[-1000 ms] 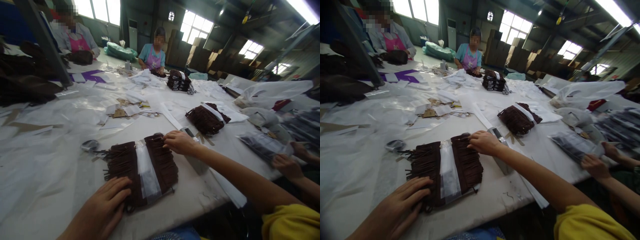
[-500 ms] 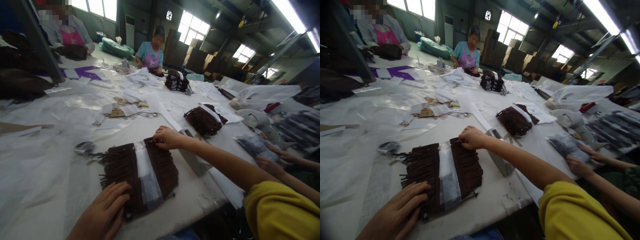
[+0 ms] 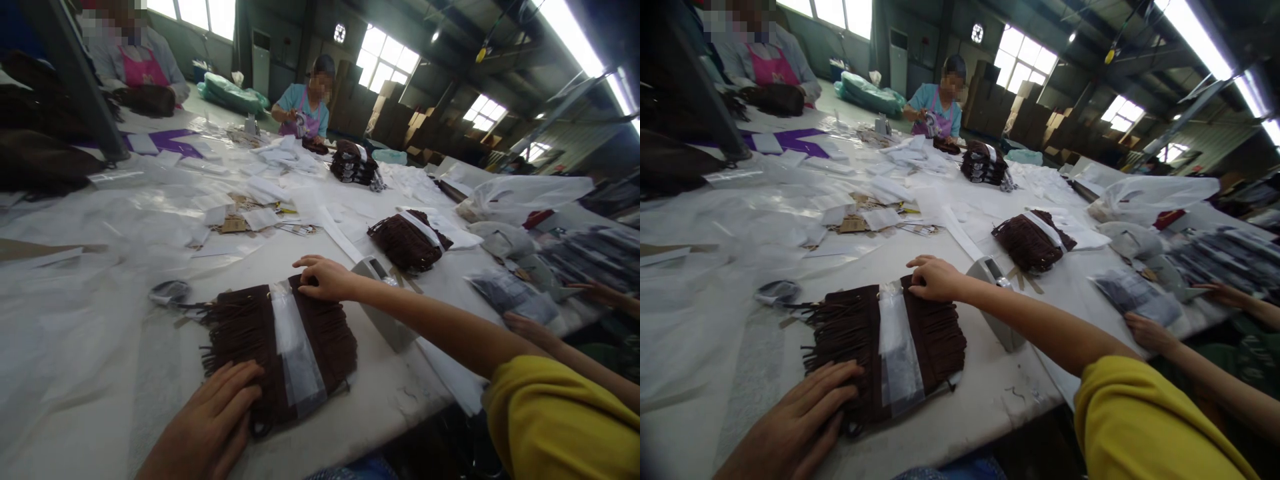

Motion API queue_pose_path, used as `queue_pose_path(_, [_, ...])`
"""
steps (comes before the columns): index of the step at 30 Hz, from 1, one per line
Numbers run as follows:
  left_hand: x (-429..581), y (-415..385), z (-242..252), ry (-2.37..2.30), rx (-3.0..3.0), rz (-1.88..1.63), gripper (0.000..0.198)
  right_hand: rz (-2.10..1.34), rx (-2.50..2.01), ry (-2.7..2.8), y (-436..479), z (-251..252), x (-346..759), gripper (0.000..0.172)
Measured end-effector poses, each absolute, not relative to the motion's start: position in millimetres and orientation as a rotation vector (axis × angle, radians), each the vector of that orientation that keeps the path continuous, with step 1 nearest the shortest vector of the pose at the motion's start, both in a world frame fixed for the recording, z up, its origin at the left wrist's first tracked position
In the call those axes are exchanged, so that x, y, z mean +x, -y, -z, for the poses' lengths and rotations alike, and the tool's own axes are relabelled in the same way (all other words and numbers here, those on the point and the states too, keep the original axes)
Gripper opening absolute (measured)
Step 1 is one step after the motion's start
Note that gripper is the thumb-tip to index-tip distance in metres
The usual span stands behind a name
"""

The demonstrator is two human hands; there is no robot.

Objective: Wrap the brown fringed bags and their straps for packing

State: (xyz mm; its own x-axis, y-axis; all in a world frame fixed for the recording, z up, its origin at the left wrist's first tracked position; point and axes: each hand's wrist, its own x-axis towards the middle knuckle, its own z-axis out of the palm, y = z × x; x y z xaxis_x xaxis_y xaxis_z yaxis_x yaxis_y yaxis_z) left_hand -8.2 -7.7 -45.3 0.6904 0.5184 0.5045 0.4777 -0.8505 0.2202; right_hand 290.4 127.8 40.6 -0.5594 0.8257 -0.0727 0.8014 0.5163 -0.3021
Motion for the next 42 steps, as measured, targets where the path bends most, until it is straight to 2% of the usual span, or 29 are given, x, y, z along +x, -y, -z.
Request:
queue_pose_path(7, [-10.1, 8.5, 48.4, -0.808, 2.79, -0.904, 0.029, -1.097, -1.497, 2.639, -146.3, -56.7, 307.7, 0.022])
queue_pose_path(9, [-10.6, 8.2, 49.5, -0.807, 2.802, -0.904, 0.03, -1.03, -1.531, 2.684, -150.9, -60.9, 316.7, 0.024])
queue_pose_path(14, [-11.7, 7.0, 51.9, -0.789, 2.813, -0.909, 0.031, -0.544, -1.699, 2.868, -154.5, -77.9, 341.5, 0.023])
queue_pose_path(18, [-11.4, 6.1, 51.8, -0.773, 2.814, -0.935, 0.03, -0.141, -1.936, 2.822, -143.4, -86.9, 345.5, 0.011])
queue_pose_path(20, [-10.3, 6.3, 50.9, -0.774, 2.814, -0.943, 0.03, -0.013, -1.792, 2.774, -130.5, -82.8, 336.8, 0.013])
queue_pose_path(22, [-8.9, 7.1, 49.7, -0.784, 2.813, -0.929, 0.03, -0.088, -1.406, 2.838, -115.3, -72.2, 326.2, 0.02])
queue_pose_path(25, [-8.9, 9.6, 48.5, -0.795, 2.803, -0.897, 0.028, -0.267, -0.911, 2.998, -97.5, -52.5, 323.8, 0.022])
queue_pose_path(29, [-22.3, 14.0, 50.7, -0.821, 2.798, -0.858, 0.028, -0.082, -1.093, 3.119, -85.1, -42.6, 355.7, 0.013])
queue_pose_path(33, [-52.3, 17.0, 48.0, -0.953, 2.815, -0.71, 0.028, 0.141, -1.362, 2.934, -53.3, -53.1, 372.3, 0.014])
queue_pose_path(35, [-63.3, 21.2, 38.1, -1.048, 2.823, -0.623, 0.023, 0.091, -1.282, 2.798, -25.9, -55.4, 360.8, 0.018])
queue_pose_path(39, [-46.2, 39.7, 7.0, -1.286, 2.741, -0.678, 0.021, -0.288, -0.782, 2.822, 26.9, -38.2, 331.1, 0.02])
queue_pose_path(42, [-11.0, 51.0, -3.0, -1.064, 2.761, -0.719, 0.032, -0.257, -0.798, 2.849, 43.6, -17.8, 332.9, 0.023])
